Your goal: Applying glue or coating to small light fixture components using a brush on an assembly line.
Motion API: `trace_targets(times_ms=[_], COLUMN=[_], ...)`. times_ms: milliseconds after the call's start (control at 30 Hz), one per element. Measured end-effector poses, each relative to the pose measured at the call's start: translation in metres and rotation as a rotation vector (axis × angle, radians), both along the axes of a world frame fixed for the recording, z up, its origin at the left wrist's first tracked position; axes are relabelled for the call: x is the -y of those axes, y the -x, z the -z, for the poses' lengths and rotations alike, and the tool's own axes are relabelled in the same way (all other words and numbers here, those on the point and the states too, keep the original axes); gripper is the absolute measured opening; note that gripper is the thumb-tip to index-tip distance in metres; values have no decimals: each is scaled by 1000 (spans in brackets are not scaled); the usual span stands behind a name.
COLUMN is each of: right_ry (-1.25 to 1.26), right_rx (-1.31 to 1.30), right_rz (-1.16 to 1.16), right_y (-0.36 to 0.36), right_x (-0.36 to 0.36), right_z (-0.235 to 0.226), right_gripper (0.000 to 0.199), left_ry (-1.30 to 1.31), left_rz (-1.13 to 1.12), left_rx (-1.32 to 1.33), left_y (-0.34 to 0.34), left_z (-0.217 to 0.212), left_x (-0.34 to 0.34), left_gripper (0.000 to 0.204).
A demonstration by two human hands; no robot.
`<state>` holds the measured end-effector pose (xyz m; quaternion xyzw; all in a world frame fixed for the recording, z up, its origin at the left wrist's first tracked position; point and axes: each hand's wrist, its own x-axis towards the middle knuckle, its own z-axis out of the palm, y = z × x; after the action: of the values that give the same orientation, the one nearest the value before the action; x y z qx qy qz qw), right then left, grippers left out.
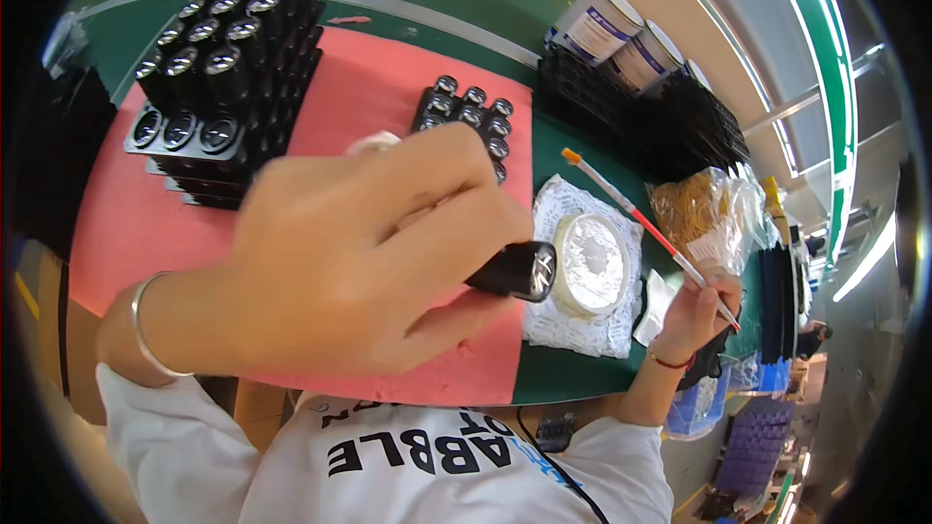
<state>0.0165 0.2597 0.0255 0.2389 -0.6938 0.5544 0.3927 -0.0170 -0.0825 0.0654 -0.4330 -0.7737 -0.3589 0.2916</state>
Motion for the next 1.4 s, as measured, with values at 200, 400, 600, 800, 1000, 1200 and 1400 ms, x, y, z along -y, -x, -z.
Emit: trace_targets(times_ms=[200,400,600,800,1000,1200,1400], right_ry=[25,25,28,29,12,-19,-132], right_rx=[-6,-12,-14,-39,-39,-48,-102], right_rz=[104,89,109,135,149,155,260], right_y=[-10,-6,-10,-9,-9,-11,-7], right_x=[-20,-9,-10,-8,-7,-11,-8], right_z=[6,2,0,-1,-1,-1,6], right_gripper=[21,22,22,22,22,20,14], left_ry=[203,360,341,392,398,324,213], left_rz=[-359,-623,-735,-796,-816,-788,-421], left_rx=[192,191,199,214,241,261,267], left_y=[6,-3,4,7,7,-4,-9], left_z=[-27,-30,-27,-26,-31,-41,-20], left_x=[40,97,95,96,93,93,33], left_gripper=[32,32,27,27,27,29,27])
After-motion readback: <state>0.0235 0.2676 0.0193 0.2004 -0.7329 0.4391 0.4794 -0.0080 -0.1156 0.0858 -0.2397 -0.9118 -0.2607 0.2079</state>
